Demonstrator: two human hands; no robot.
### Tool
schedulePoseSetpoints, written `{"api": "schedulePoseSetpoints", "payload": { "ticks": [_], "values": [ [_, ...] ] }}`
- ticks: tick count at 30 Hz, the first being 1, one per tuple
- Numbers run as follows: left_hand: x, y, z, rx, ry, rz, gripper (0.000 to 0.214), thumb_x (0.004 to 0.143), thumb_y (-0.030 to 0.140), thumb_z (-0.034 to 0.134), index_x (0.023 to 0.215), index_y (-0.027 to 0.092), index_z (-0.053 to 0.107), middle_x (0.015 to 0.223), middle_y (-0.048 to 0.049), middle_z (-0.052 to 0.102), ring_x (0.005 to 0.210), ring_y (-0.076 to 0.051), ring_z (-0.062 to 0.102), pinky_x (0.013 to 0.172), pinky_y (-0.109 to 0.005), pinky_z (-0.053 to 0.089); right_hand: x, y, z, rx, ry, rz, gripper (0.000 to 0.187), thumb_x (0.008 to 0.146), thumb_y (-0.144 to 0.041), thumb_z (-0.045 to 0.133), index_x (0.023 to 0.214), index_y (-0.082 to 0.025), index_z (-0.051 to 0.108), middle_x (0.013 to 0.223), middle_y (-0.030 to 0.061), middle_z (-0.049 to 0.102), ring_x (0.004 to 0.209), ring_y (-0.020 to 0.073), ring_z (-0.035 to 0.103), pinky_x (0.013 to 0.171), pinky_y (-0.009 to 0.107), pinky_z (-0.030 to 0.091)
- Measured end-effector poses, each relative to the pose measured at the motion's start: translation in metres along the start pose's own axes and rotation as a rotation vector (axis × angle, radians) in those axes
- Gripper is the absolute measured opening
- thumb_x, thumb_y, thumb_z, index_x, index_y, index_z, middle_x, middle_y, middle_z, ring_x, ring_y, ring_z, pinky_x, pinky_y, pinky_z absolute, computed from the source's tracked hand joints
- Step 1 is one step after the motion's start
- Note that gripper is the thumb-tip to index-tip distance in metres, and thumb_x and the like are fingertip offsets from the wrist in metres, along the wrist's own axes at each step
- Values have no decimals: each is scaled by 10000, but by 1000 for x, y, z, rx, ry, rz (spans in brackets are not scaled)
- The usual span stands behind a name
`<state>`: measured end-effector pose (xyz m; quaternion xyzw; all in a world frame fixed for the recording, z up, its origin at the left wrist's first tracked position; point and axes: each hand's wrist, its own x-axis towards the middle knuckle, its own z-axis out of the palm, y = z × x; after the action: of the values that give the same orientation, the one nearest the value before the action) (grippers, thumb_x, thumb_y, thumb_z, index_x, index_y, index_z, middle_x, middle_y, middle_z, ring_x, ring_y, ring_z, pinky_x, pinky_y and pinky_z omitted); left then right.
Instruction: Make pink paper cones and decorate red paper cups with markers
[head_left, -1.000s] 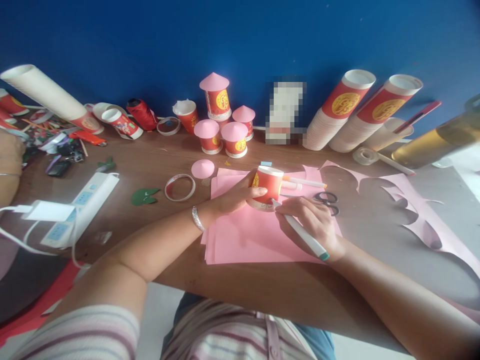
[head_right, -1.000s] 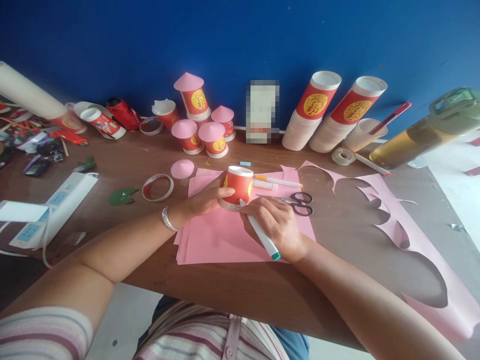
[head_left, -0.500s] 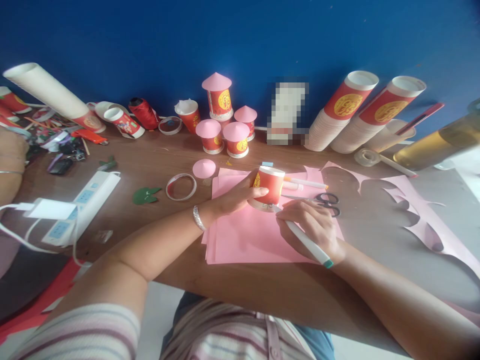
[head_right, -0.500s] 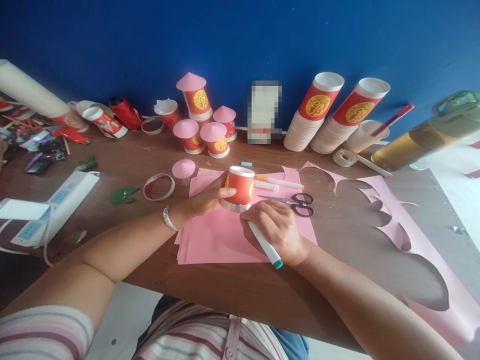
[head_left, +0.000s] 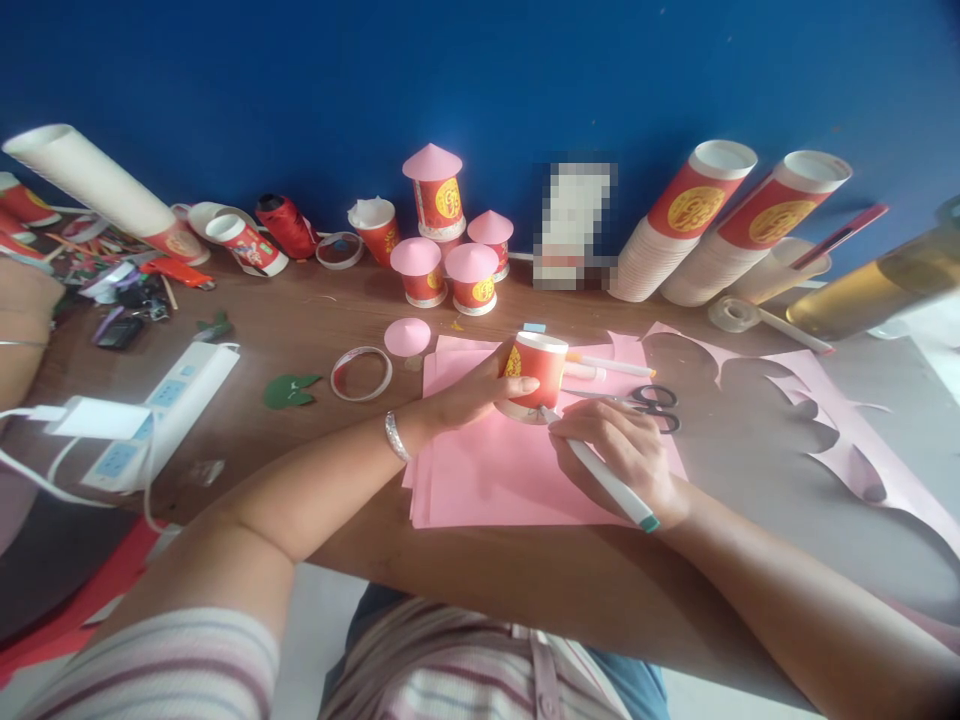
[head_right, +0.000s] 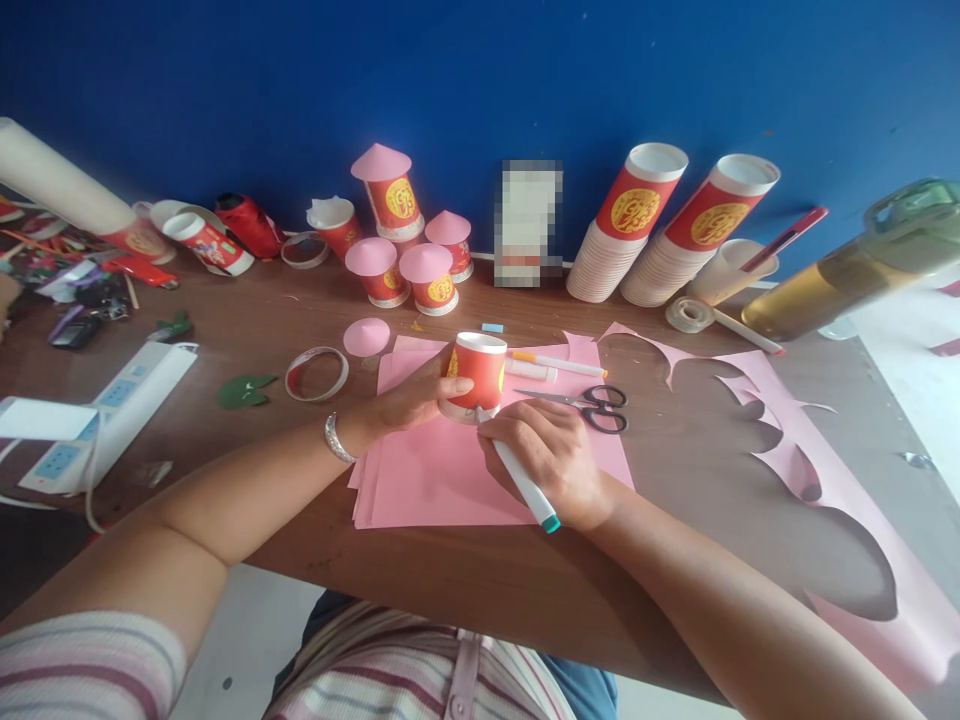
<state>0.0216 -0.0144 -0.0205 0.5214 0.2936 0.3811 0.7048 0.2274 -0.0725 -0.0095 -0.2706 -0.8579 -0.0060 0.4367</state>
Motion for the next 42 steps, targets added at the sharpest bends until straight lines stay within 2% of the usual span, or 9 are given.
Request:
{"api": "schedulePoseSetpoints", "payload": {
  "ticks": [4,7,14,19,22,26,31,36,42],
  "values": [
    [2,3,4,-51,-177,29,350,893,384,715,1169,187,630,993,-81,700,885,-190,650,748,-284,510,1,0,-1,-10,-8,1,222,885,-24,638,990,-219,626,743,0,691,628,148,663,628,273,552],
    [3,4,4,-62,-232,30,355,918,393,685,1199,184,628,1086,-111,712,956,-211,662,779,-295,525,2,0,-2,-13,-8,-5,227,887,-26,635,1008,-217,632,745,0,694,630,150,669,625,272,552],
    [2,-6,-6,-19,-152,-20,583,887,402,768,1389,214,541,1426,-171,610,1187,-290,633,875,-342,530,4,0,-2,-22,-1,-4,238,885,-10,634,1016,-209,643,751,9,708,628,154,682,613,270,555],
    [0,-1,-4,20,-191,-5,622,906,475,742,1434,210,548,1393,-169,647,1199,-325,653,953,-409,523,5,0,-3,-7,-6,-11,246,877,0,645,1016,-203,639,758,13,712,630,156,684,612,272,554],
    [0,0,-2,37,-179,-18,671,898,502,750,1468,221,532,1445,-168,622,1254,-345,633,995,-432,515,4,1,-2,3,-9,-14,258,880,-6,638,1038,-210,635,762,6,710,632,154,687,617,274,561],
    [1,-3,-3,16,-198,4,674,911,500,745,1479,222,510,1499,-176,581,1358,-351,571,1020,-418,508,1,2,0,28,0,-41,252,891,-14,637,1052,-206,615,760,8,703,649,158,688,636,286,570],
    [3,-12,-8,-43,-176,-5,646,921,522,732,1450,227,509,1480,-176,593,1330,-321,589,989,-387,515,-3,1,2,55,-2,-66,305,859,1,645,1062,-225,610,764,-7,707,653,160,690,657,297,577],
    [3,-19,-14,-23,-141,-24,615,929,490,731,1443,240,505,1485,-157,576,1355,-311,552,1022,-390,486,-2,0,3,46,9,-84,371,841,42,625,1121,-203,622,771,0,707,630,158,670,629,295,563],
    [4,-15,-8,-58,-148,-12,631,911,514,739,1444,244,538,1433,-153,610,1359,-326,546,1014,-400,496,0,1,-1,41,1,-60,269,868,-7,639,1035,-217,635,757,-1,696,642,159,668,641,295,567]
  ]
}}
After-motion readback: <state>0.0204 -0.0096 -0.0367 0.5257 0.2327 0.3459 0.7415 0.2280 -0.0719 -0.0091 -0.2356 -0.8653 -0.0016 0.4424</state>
